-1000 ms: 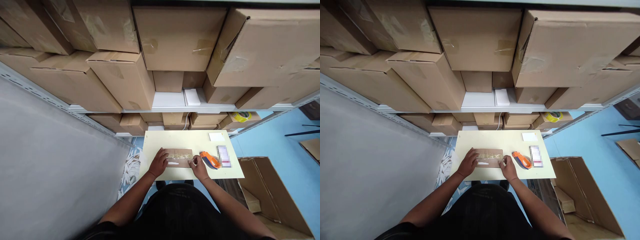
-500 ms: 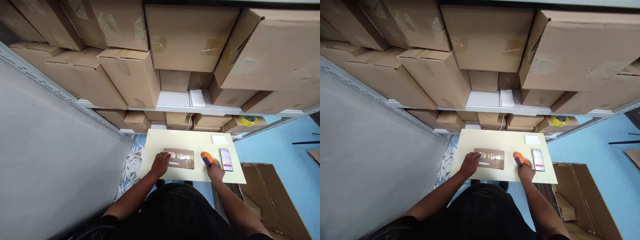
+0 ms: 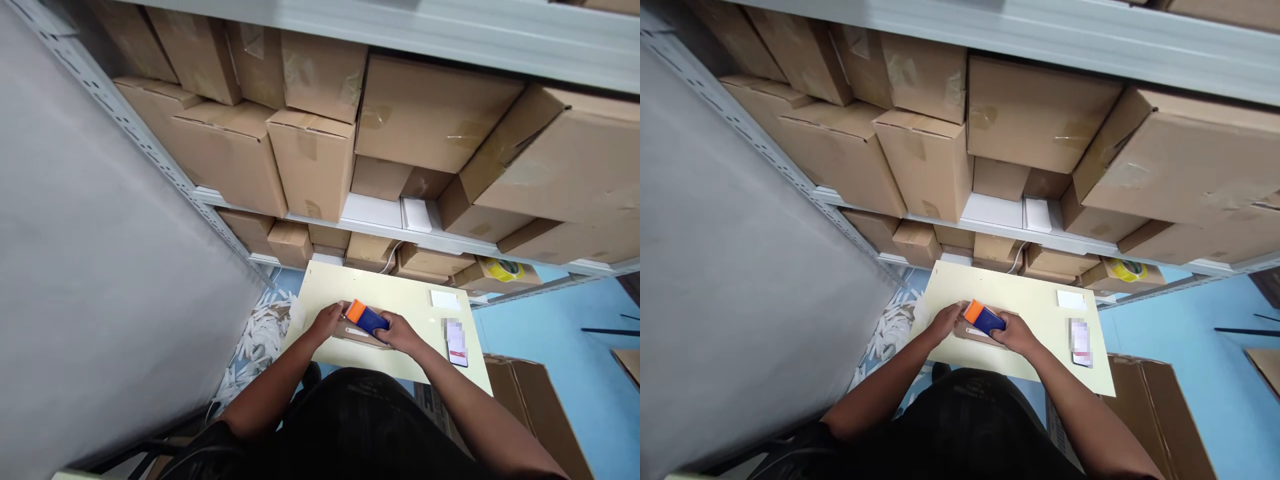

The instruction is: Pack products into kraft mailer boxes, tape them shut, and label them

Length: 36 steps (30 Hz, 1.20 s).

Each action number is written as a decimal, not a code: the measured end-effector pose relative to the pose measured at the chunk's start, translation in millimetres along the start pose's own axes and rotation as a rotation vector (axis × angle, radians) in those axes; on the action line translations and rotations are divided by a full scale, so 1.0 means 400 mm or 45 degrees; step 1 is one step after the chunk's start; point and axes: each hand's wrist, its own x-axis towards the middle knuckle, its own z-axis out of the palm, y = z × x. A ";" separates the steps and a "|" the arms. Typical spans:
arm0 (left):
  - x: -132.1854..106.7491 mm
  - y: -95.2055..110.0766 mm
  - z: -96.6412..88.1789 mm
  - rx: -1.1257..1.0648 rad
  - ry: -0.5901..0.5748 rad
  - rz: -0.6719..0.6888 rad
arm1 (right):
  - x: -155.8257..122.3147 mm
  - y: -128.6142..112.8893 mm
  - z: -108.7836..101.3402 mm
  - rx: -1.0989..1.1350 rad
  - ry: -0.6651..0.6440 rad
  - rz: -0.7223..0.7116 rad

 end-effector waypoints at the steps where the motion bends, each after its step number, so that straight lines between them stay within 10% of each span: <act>1: 0.004 0.003 -0.009 -0.128 -0.007 -0.090 | 0.016 -0.013 0.009 -0.044 -0.030 -0.011; 36: 0.015 0.003 0.024 -0.364 0.286 -0.326 | 0.089 -0.030 0.029 -0.350 -0.025 0.049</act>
